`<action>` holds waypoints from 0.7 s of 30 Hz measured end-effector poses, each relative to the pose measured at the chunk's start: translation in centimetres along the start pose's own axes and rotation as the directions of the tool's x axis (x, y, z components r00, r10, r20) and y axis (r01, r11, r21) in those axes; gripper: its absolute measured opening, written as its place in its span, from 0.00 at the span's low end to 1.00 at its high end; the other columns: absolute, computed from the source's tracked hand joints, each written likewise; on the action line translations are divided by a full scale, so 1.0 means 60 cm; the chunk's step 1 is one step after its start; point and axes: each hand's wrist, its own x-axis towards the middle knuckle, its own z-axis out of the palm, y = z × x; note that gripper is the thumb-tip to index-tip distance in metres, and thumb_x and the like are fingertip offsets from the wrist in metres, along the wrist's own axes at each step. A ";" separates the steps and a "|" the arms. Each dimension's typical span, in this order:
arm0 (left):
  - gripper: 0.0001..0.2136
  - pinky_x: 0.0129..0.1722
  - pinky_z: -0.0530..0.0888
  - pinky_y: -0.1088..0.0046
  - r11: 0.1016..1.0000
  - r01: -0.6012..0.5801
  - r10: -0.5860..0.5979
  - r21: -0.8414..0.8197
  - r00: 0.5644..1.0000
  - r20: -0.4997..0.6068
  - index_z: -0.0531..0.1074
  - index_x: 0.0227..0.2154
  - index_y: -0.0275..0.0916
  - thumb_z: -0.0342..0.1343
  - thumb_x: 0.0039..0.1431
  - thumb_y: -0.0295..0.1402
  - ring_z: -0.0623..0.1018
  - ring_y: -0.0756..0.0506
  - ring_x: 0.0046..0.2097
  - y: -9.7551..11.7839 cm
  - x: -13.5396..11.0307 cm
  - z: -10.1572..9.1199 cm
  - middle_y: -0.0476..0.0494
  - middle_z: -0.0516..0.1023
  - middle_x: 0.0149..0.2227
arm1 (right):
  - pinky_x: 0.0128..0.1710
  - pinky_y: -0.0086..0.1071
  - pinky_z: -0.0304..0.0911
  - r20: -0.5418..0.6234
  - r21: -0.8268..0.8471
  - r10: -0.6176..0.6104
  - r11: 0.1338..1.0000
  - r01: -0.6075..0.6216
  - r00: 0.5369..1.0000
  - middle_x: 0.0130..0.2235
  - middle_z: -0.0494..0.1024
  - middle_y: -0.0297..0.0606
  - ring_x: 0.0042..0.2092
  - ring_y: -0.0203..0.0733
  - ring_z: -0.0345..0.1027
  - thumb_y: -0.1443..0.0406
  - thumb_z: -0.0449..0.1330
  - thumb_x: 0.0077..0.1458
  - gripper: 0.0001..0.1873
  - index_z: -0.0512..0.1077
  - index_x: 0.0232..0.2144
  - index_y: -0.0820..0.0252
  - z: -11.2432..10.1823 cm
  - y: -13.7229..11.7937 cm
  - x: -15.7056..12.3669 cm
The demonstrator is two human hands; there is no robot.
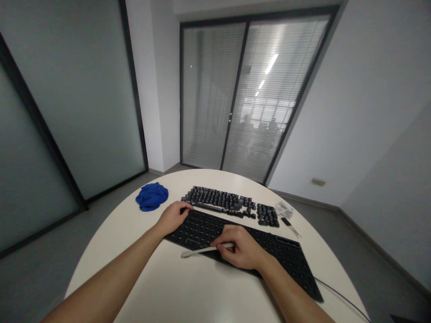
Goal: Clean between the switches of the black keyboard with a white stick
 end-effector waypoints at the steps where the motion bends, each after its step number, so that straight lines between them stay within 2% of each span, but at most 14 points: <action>1: 0.12 0.51 0.71 0.66 1.000 0.000 0.000 0.001 1.000 0.001 0.80 0.38 0.43 0.51 0.58 0.30 0.78 0.42 0.47 0.000 0.000 0.000 0.47 0.82 0.43 | 0.33 0.29 0.61 0.001 -0.003 0.003 1.000 -0.003 1.000 0.27 0.76 0.36 0.32 0.38 0.68 0.70 0.58 0.55 0.14 0.81 0.39 0.55 0.000 -0.001 0.000; 10: 0.12 0.52 0.71 0.66 1.000 0.002 -0.002 -0.010 1.000 -0.004 0.80 0.38 0.43 0.51 0.57 0.30 0.78 0.42 0.47 -0.005 0.000 0.003 0.47 0.82 0.43 | 0.33 0.28 0.61 -0.007 -0.035 0.020 0.999 -0.021 1.000 0.25 0.76 0.34 0.31 0.38 0.67 0.71 0.58 0.55 0.15 0.81 0.41 0.53 -0.004 -0.008 0.003; 15: 0.12 0.52 0.71 0.66 1.000 -0.006 0.006 0.001 1.000 -0.004 0.80 0.38 0.43 0.51 0.57 0.30 0.78 0.42 0.47 -0.006 0.000 0.004 0.47 0.82 0.43 | 0.32 0.27 0.60 -0.032 -0.059 0.064 0.996 -0.066 0.997 0.28 0.78 0.36 0.31 0.37 0.68 0.69 0.59 0.55 0.13 0.81 0.39 0.54 -0.001 -0.007 0.003; 21: 0.12 0.52 0.71 0.66 1.000 -0.007 0.007 -0.001 1.000 -0.006 0.79 0.38 0.43 0.51 0.57 0.30 0.78 0.42 0.47 -0.004 -0.001 0.002 0.47 0.82 0.43 | 0.35 0.27 0.62 -0.044 -0.073 0.086 0.993 -0.089 0.995 0.32 0.80 0.37 0.34 0.37 0.70 0.68 0.58 0.57 0.12 0.80 0.40 0.55 -0.001 -0.004 0.003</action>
